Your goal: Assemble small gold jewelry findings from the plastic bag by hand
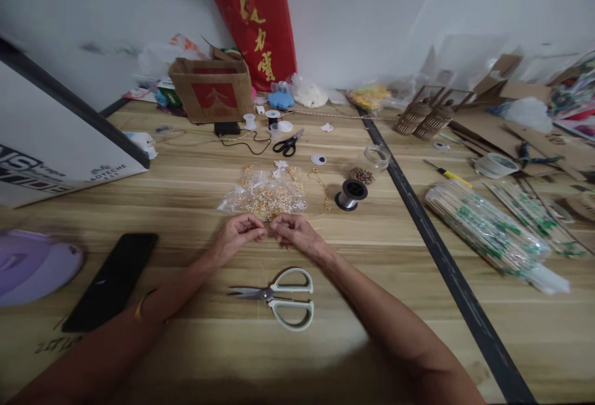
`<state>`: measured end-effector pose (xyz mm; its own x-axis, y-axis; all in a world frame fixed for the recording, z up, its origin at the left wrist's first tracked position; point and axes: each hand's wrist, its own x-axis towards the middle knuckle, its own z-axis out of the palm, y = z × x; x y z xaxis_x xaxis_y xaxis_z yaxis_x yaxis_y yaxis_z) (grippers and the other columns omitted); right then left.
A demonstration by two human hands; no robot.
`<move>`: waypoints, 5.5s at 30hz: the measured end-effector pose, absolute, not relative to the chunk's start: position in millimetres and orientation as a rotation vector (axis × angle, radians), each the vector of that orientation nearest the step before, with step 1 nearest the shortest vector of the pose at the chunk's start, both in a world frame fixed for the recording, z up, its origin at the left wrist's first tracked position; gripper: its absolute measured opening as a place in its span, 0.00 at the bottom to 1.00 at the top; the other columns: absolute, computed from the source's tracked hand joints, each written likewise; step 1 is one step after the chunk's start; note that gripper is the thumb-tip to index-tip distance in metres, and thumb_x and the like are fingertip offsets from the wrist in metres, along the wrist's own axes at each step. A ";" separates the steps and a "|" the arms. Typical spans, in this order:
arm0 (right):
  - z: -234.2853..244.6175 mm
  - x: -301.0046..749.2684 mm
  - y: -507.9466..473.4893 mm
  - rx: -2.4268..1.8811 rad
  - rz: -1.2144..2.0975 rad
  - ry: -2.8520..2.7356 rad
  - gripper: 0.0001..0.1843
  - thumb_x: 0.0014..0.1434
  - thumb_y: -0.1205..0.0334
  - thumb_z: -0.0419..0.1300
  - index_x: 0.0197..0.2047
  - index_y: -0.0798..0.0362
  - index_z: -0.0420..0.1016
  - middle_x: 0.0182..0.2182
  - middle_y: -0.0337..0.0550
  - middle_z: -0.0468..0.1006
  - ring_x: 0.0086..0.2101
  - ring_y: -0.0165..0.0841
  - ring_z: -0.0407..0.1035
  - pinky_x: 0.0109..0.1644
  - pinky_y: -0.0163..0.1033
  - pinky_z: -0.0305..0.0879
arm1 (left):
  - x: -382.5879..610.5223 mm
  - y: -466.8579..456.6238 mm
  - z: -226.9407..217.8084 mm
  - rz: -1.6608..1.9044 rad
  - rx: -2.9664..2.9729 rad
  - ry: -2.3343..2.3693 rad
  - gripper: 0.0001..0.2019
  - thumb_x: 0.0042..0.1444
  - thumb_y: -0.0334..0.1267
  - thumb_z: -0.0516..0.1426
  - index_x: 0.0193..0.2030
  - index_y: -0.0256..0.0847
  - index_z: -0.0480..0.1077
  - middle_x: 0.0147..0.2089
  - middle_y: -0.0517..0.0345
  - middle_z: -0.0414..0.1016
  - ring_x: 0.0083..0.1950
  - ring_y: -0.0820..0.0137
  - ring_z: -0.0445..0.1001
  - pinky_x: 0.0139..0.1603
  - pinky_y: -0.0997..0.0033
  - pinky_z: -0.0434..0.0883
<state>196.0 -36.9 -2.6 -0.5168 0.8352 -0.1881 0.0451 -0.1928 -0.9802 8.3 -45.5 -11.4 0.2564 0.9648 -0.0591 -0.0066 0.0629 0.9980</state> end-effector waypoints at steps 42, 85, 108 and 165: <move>-1.5 193.0 -46.4 -1.093 1.064 -2.076 0.12 0.60 0.58 0.54 0.35 0.56 0.74 0.26 0.39 0.72 0.25 0.27 0.60 0.29 0.31 0.54 | 5.2 -42.2 -12.1 1.027 1.252 1.076 0.12 0.46 0.42 0.63 0.27 0.35 0.70 0.23 0.59 0.73 0.26 0.75 0.71 0.30 0.76 0.69; 0.5 193.4 -49.1 -0.990 0.839 -2.176 0.11 0.63 0.64 0.51 0.46 0.56 0.70 0.26 0.39 0.74 0.25 0.27 0.66 0.32 0.30 0.60 | 5.8 -43.2 -19.7 0.810 1.206 1.017 0.15 0.41 0.44 0.65 0.28 0.32 0.72 0.21 0.61 0.71 0.22 0.77 0.68 0.25 0.77 0.68; -7.0 196.1 -46.9 -0.947 0.721 -2.337 0.09 0.66 0.61 0.48 0.41 0.53 0.67 0.30 0.44 0.75 0.28 0.30 0.68 0.33 0.32 0.60 | 1.4 -38.7 -22.7 0.755 1.181 0.955 0.17 0.41 0.46 0.66 0.27 0.32 0.72 0.22 0.59 0.72 0.23 0.76 0.69 0.26 0.76 0.68; 0.3 195.8 -45.3 -1.014 0.770 -2.259 0.06 0.57 0.66 0.54 0.31 0.56 0.71 0.24 0.38 0.70 0.24 0.25 0.61 0.29 0.30 0.55 | 2.7 -41.0 -16.8 0.852 1.213 1.038 0.13 0.42 0.41 0.65 0.28 0.34 0.69 0.22 0.62 0.69 0.22 0.77 0.67 0.24 0.77 0.66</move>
